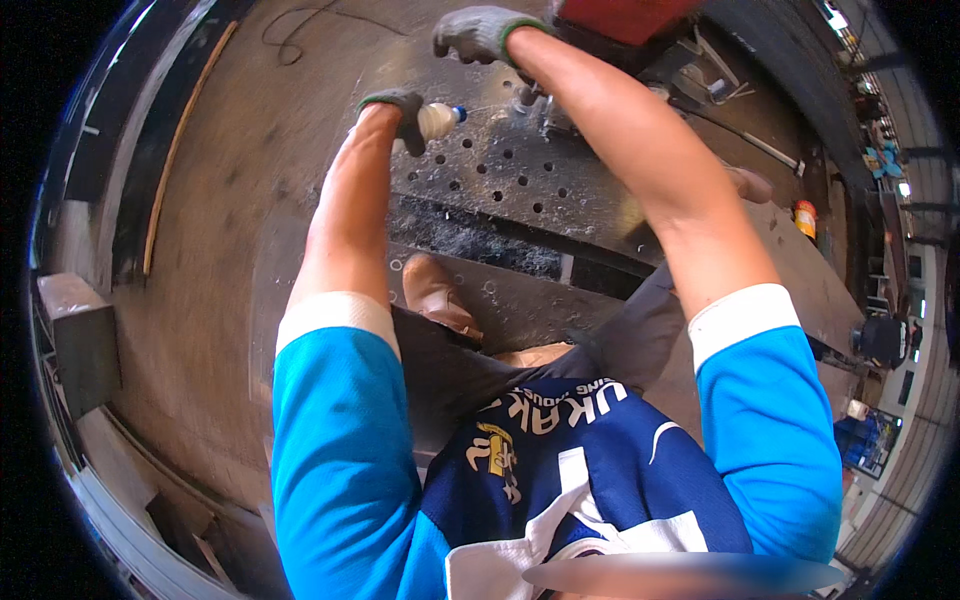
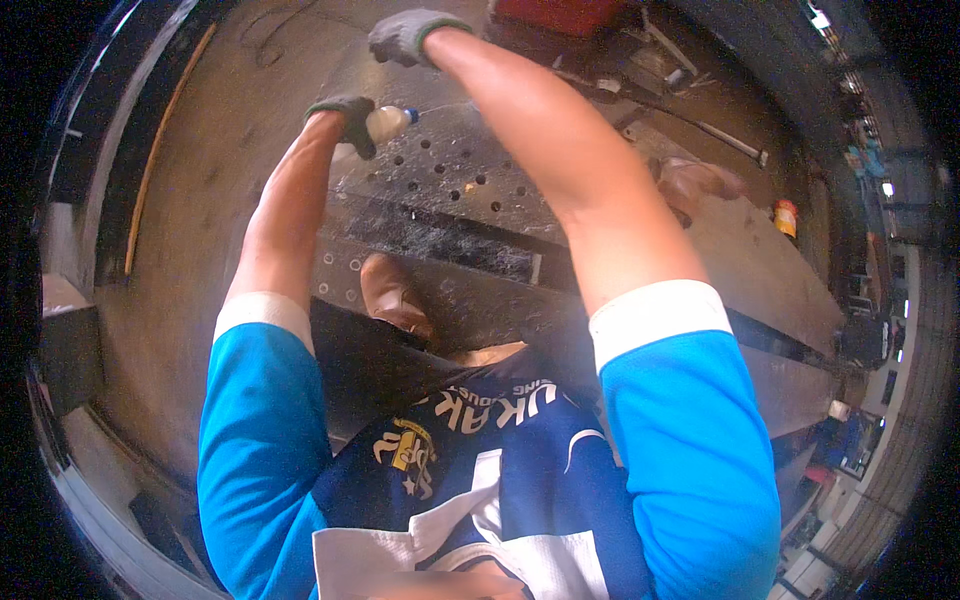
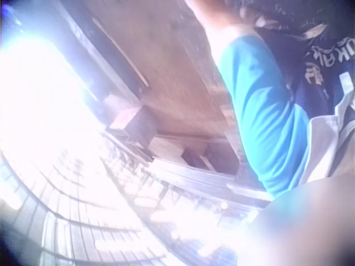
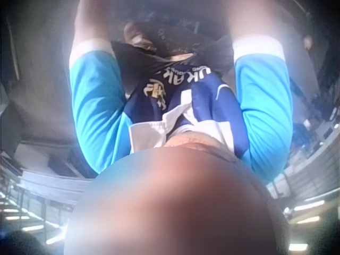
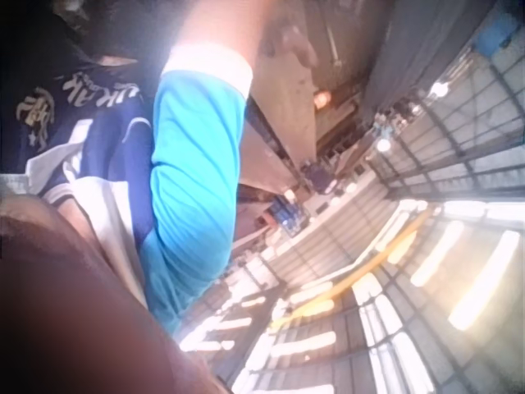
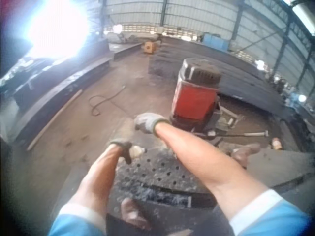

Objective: The person operates a red drill press on a perforated metal sheet, repeatedly lowering the drill to create holes. They hold a white bottle in one hand and use the other to control the drill lever. The person remains seated on the floor throughout the task.

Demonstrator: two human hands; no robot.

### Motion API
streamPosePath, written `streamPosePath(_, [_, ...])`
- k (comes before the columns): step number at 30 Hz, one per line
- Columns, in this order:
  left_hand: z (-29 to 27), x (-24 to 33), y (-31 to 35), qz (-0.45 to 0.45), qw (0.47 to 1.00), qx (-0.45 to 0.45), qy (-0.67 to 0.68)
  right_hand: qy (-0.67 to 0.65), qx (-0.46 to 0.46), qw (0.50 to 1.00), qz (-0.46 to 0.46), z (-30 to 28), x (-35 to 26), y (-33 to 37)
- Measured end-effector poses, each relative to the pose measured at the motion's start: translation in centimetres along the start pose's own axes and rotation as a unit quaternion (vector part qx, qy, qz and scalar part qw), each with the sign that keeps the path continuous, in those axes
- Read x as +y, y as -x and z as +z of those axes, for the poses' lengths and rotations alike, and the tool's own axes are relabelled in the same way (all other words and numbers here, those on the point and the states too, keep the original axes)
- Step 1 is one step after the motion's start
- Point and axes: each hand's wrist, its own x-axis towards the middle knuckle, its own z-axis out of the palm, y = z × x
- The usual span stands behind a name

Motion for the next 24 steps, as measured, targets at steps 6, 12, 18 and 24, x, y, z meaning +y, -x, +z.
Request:
streamPosePath(6, [0.0,0.2,-0.1,0.013,0.996,0.092,0.020,0.054,0.006,0.999,0.004,2.2,0.6,-2.2])
streamPosePath(12, [1.6,0.2,0.2,-0.019,0.997,0.072,0.035,0.018,0.006,0.999,0.042,3.2,0.5,-3.2])
streamPosePath(18, [1.8,0.4,0.3,-0.039,0.999,0.018,0.016,0.001,0.007,0.999,0.042,3.1,0.3,-3.0])
streamPosePath(24, [2.0,0.4,0.4,-0.005,0.997,0.049,0.063,0.001,0.035,0.998,0.042,3.0,0.1,-2.4])
